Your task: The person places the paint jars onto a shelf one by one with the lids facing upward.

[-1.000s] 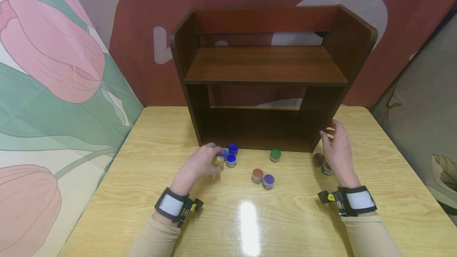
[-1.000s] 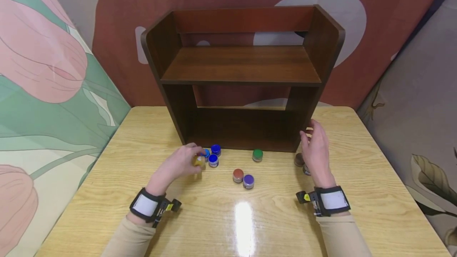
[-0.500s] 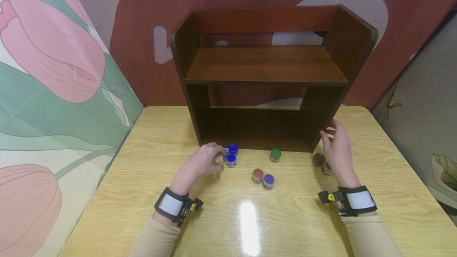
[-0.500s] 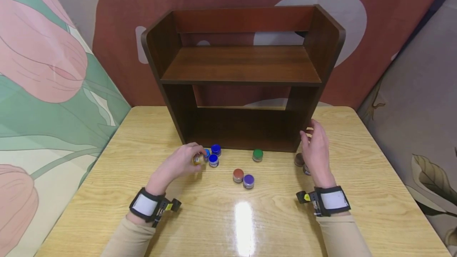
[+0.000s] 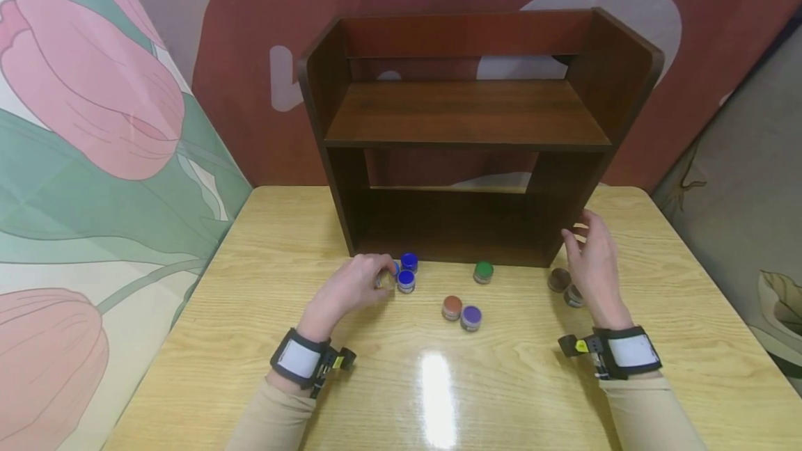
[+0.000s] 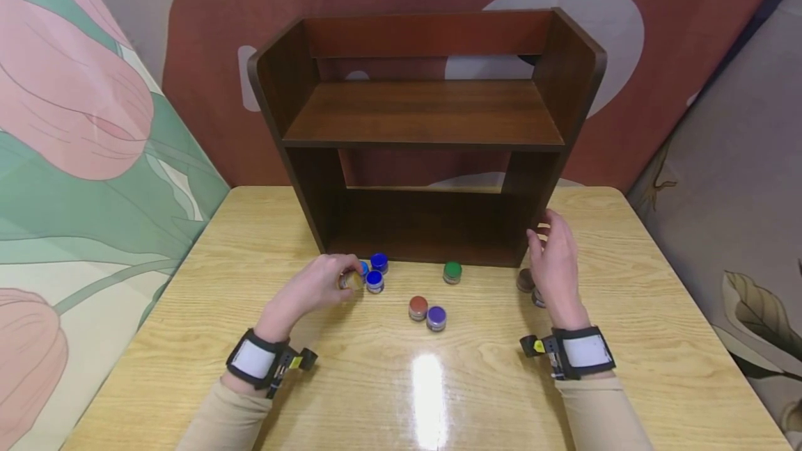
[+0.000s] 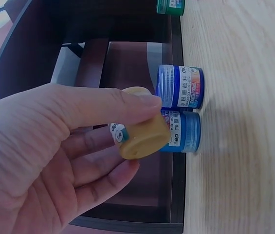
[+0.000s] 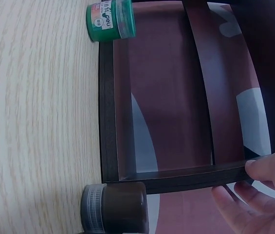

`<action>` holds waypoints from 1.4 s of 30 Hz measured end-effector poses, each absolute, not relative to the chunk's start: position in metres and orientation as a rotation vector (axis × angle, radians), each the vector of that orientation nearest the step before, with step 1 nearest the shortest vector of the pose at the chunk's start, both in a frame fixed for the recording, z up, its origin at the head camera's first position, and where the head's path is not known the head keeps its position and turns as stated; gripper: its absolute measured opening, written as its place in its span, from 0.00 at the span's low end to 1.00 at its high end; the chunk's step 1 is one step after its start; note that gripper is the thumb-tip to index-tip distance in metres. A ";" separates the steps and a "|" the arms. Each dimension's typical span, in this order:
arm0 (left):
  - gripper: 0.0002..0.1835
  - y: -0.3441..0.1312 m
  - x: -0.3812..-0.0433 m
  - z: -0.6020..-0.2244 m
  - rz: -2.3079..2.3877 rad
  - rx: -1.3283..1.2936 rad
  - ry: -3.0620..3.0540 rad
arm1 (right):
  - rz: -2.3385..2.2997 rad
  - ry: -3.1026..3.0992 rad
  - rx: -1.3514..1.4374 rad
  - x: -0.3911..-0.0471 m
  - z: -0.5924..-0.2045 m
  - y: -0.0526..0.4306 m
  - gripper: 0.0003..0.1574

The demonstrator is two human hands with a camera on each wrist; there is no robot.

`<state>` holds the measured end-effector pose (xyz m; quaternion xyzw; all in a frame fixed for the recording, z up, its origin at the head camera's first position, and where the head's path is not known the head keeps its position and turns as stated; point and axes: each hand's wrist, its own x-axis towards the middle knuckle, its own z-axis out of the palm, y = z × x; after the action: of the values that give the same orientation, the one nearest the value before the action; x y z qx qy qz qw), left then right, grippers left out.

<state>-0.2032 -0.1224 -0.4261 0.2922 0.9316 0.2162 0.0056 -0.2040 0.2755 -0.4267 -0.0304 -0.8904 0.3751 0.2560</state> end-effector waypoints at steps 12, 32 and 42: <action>0.17 -0.123 -0.200 -0.425 0.654 0.918 2.848 | 1.018 -2.417 -0.081 -0.204 -0.427 0.276 0.28; 0.18 -0.116 -0.198 -0.429 0.592 1.044 2.741 | 1.007 -2.407 -0.069 -0.205 -0.428 0.276 0.27; 0.16 -0.117 -0.198 -0.430 0.580 1.018 2.678 | 1.014 -2.410 -0.078 -0.204 -0.427 0.276 0.28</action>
<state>-0.1980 -0.1167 -0.4296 0.3463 0.9107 0.1971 0.1090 -0.2040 0.2761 -0.4271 -0.0286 -0.8898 0.3742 0.2597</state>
